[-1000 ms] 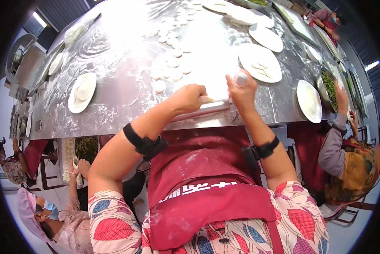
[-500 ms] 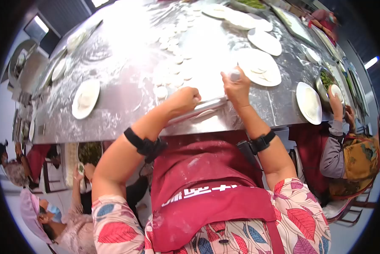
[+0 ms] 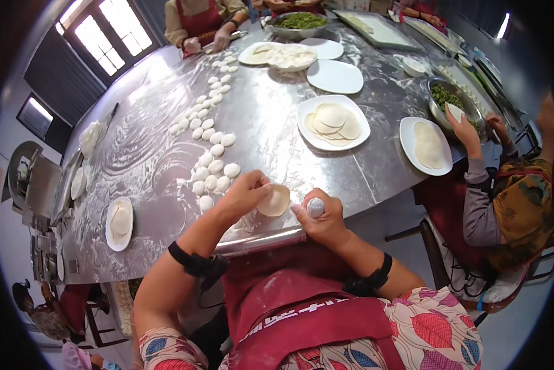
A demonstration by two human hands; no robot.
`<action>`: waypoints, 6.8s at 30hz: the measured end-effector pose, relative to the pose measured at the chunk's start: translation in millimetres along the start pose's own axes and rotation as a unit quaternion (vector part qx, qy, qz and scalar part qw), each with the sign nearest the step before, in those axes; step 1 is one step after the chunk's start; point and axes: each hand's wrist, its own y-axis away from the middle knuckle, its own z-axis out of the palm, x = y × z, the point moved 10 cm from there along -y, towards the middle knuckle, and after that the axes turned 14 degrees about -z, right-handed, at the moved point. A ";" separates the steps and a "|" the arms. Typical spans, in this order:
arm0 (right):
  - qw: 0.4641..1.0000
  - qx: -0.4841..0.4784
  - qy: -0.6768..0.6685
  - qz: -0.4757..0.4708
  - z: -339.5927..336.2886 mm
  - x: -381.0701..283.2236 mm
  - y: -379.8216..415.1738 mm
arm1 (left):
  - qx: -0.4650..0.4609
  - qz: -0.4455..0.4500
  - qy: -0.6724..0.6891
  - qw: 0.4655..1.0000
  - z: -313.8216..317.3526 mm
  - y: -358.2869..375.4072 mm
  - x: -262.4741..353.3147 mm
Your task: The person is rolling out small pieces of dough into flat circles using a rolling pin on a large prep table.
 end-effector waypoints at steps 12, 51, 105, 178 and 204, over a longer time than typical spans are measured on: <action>1.000 -0.022 -0.014 -0.016 -0.9 7.7 -7.3 | 0.101 0.071 -0.055 0.991 -17.1 -98.6 77.0; 0.998 0.018 -0.007 0.065 5.9 27.4 5.8 | -0.001 0.000 -0.148 0.989 -13.8 12.7 -19.7; 0.997 0.006 0.063 0.033 13.9 55.8 -21.5 | 0.075 0.056 -0.197 0.976 -11.7 29.8 -22.1; 0.999 -0.012 0.043 0.002 1.0 7.0 -2.0 | 0.057 -0.021 -0.090 0.994 -15.0 25.1 -37.5; 0.997 -0.015 0.055 -0.054 3.0 3.7 -14.5 | 0.143 -0.069 0.140 0.977 -136.1 24.3 -17.1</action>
